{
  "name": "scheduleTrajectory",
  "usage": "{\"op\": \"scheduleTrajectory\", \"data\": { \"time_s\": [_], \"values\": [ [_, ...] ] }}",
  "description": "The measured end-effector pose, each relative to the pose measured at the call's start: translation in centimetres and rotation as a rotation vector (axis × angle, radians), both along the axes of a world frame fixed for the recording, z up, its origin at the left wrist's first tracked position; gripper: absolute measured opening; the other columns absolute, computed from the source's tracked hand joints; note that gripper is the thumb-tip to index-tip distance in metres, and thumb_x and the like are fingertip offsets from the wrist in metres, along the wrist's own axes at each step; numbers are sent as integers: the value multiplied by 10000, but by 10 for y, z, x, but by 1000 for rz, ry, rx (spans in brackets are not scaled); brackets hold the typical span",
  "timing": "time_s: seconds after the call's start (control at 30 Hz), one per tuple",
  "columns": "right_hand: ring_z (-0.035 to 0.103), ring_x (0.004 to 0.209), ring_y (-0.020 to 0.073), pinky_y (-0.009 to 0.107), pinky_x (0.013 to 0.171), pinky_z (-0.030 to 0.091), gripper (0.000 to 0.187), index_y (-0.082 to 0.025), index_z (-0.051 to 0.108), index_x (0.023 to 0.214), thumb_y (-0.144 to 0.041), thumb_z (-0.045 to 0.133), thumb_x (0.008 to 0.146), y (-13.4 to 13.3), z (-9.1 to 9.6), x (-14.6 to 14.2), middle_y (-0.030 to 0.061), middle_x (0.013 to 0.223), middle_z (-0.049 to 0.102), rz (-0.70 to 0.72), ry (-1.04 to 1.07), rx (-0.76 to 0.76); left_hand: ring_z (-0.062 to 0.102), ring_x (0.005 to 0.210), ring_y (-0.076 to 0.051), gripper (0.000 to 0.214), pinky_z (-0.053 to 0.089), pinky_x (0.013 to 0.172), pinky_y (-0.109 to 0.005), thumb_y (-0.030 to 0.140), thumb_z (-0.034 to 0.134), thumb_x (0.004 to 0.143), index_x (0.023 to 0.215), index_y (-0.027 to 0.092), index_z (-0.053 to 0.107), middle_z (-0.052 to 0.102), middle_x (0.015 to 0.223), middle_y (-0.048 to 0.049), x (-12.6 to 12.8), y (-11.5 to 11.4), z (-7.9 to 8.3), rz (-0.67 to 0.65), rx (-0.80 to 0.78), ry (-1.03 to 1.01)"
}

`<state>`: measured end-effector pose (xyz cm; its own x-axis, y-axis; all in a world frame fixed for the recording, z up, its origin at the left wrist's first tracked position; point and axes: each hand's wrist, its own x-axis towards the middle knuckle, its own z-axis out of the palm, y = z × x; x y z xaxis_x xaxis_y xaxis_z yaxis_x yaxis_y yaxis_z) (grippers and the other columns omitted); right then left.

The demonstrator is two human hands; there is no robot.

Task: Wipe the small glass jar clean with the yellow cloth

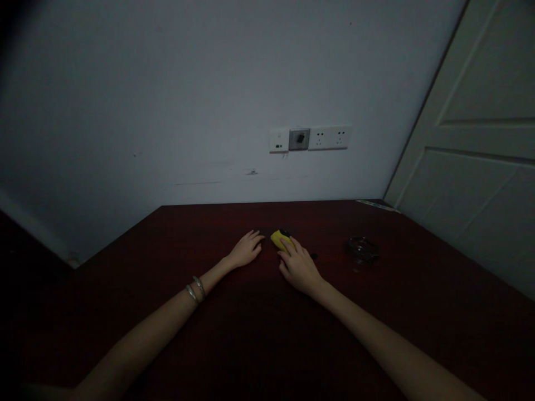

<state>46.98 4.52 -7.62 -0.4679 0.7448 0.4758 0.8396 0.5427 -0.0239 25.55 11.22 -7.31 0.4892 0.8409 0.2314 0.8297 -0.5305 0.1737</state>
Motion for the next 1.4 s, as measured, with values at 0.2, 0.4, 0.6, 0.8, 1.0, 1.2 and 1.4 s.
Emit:
{"op": "scheduleTrajectory", "data": {
  "time_s": [0.2,0.4,0.6,0.8,1.0,1.2,1.4],
  "values": [
    [362,1307,370,507,967,442,320,-151,653,1112,-188,486,842,0,4,0,143,1380,488,-3,-21,-30,323,1377,-248,414,265,1138,-403,255,374,912,1287,141,508,436,1433,-128,1,-1,2,-1,4,-2],
    [347,1338,332,522,1035,377,536,-181,448,1358,-213,518,827,-1,12,5,146,1456,396,7,47,-70,315,1380,-263,417,257,1141,-406,244,387,905,1285,131,516,432,1431,-147,2,4,0,1,3,3],
    [388,1328,279,487,1085,352,533,-198,413,1364,-295,522,851,0,46,36,129,1440,421,110,181,-7,312,1382,-255,414,253,1145,-413,255,377,910,1283,144,515,433,1435,-127,3,5,1,6,-13,0],
    [458,1276,294,511,1073,364,538,-238,464,1321,-387,576,816,10,85,146,106,1384,493,-20,283,-94,305,1385,-257,421,259,1141,-420,255,384,902,1291,149,508,427,1440,-125,4,4,3,8,-31,-3],
    [376,1333,339,510,1103,322,843,-250,397,1381,-524,723,653,12,63,234,114,1456,407,-196,593,-361,318,1379,-259,424,266,1136,-430,257,382,899,1285,144,514,439,1431,-130,5,8,2,1,-25,-14],
    [359,1347,301,486,1078,363,1066,-244,173,1471,-492,756,614,10,24,239,159,1493,333,-121,848,-575,315,1380,-262,416,272,1131,-447,261,389,895,1271,148,524,440,1430,-126,8,11,-2,6,-25,-40],
    [406,1321,297,490,1108,289,1117,-206,117,1482,-466,770,614,17,12,239,192,1463,375,-121,771,-558,345,1364,-264,411,290,1120,-444,274,406,886,1258,157,536,461,1416,-118,11,12,2,19,-39,-16]
  ]
}}
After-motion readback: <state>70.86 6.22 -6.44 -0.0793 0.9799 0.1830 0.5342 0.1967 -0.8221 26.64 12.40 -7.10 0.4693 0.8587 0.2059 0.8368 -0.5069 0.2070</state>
